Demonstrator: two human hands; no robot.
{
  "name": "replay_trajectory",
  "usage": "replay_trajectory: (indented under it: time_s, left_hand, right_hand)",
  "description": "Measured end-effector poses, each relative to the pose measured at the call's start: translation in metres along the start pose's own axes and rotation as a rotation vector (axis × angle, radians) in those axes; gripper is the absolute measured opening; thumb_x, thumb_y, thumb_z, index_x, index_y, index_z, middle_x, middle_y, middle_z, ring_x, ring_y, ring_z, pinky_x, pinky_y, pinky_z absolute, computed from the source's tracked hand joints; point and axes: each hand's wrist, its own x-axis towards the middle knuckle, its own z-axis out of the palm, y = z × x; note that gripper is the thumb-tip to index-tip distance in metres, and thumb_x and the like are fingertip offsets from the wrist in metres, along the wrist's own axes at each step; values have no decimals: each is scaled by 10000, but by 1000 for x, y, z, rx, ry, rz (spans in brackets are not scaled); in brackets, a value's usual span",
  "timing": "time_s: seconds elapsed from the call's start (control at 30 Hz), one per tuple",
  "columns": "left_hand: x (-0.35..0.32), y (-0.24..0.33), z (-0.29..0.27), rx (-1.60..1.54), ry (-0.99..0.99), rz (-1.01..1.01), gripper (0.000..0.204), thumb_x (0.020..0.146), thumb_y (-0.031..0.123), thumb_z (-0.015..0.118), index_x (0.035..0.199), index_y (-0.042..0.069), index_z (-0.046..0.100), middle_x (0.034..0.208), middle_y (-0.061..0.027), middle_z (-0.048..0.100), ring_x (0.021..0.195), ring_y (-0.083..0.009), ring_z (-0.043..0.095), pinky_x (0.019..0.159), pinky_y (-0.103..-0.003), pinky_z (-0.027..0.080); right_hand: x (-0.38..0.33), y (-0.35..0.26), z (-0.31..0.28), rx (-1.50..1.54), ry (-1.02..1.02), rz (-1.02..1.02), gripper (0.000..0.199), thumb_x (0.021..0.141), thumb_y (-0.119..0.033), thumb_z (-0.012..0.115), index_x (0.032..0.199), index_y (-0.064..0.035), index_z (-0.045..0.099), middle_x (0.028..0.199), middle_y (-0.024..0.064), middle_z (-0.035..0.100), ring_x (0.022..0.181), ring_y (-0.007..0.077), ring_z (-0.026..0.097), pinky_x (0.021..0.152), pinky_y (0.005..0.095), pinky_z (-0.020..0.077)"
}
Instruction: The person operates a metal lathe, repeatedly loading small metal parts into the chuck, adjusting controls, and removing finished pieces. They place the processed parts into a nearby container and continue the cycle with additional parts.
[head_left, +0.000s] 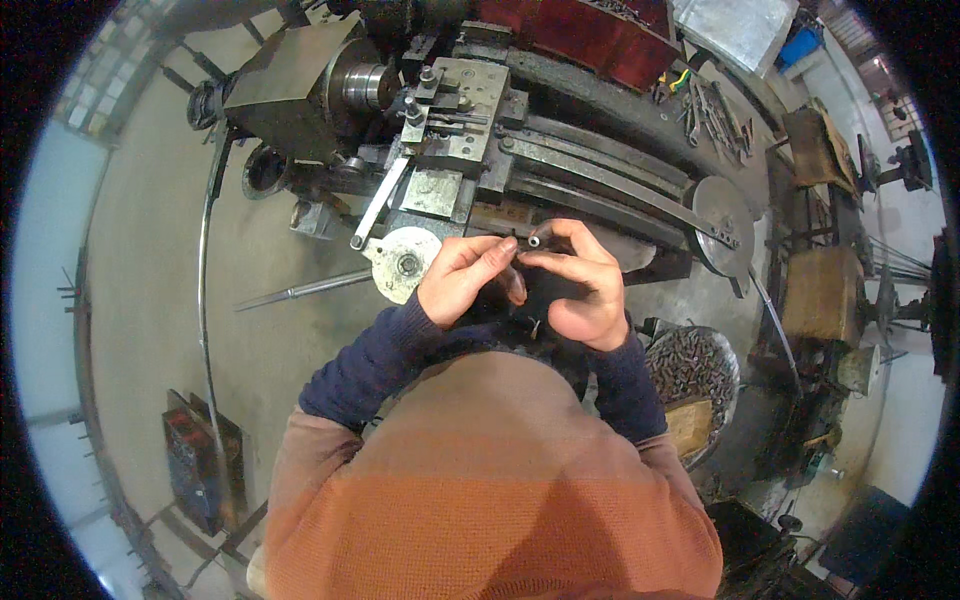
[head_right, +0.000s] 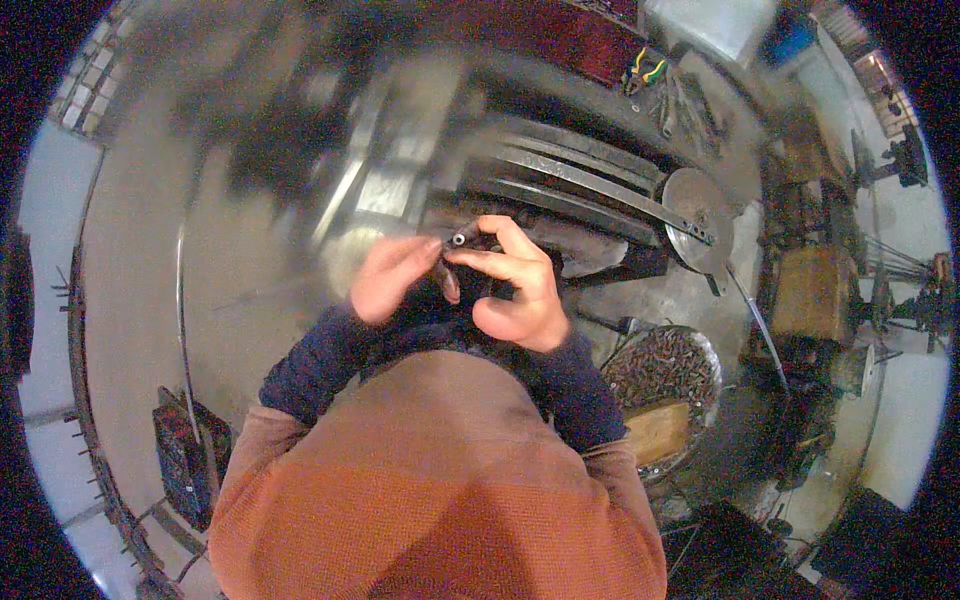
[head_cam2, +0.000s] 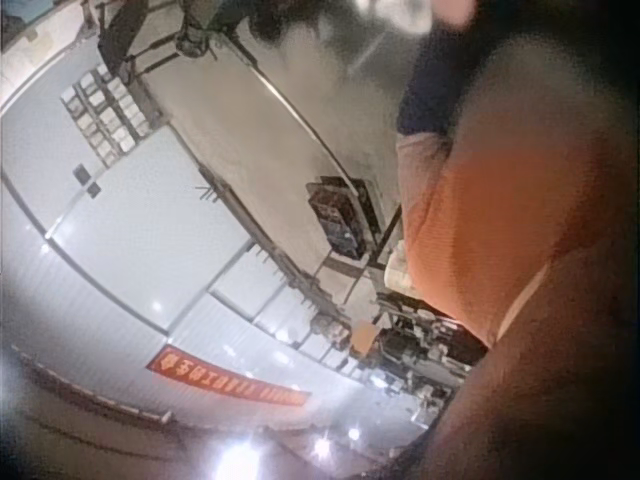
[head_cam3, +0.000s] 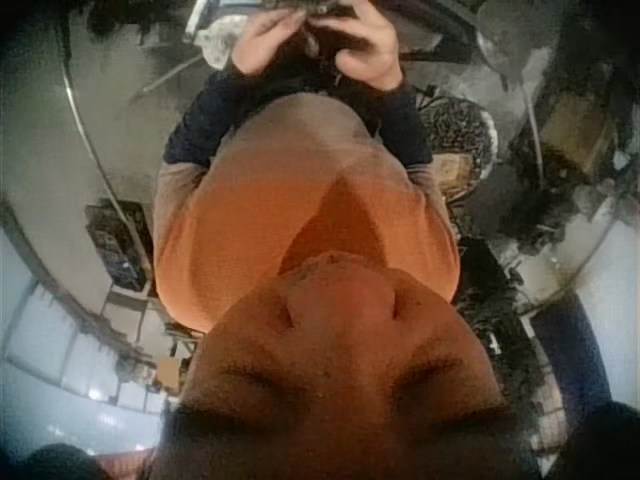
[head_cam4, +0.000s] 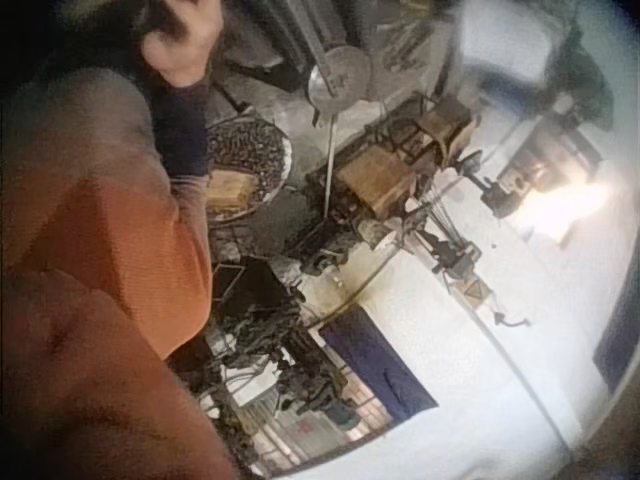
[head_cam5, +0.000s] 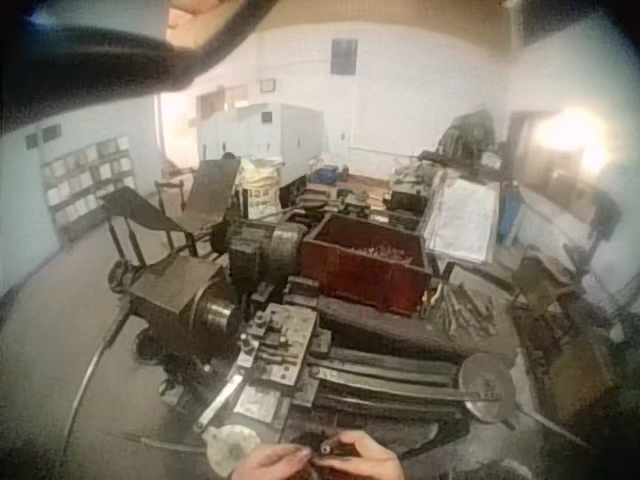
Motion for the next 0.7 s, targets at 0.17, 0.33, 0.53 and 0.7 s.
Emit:
replay_trajectory:
  time_s: [0.17,0.33,0.53,0.7]
  left_hand:
    - [2,-4,-1,-116,11,-56,372,926,291,432,807,-29,578,669,-99,614,617,-152,598,609,-257,465]
    - [0,-5,2,-124,29,-56,357,920,292,445,831,-28,576,664,-101,610,601,-150,592,598,-255,466]
    - [-2,-9,6,-202,45,-80,338,914,280,459,833,-26,579,649,-93,602,591,-147,588,582,-251,466]
    - [-4,-15,6,-224,43,-90,320,909,266,473,838,-26,582,648,-95,601,586,-146,586,574,-250,466]
  right_hand:
    - [0,-2,2,-43,16,-20,431,545,-70,537,957,28,612,1048,179,516,908,291,567,805,305,436]
    - [-3,-3,5,-119,34,-1,427,552,-138,555,938,29,629,1022,185,533,936,293,557,819,318,427]
    - [-10,1,5,-39,11,47,455,558,-187,567,959,21,613,1077,179,531,935,295,569,832,311,425]
    - [-12,3,4,-17,14,24,464,558,-217,556,954,15,623,1063,184,548,946,301,570,848,319,419]
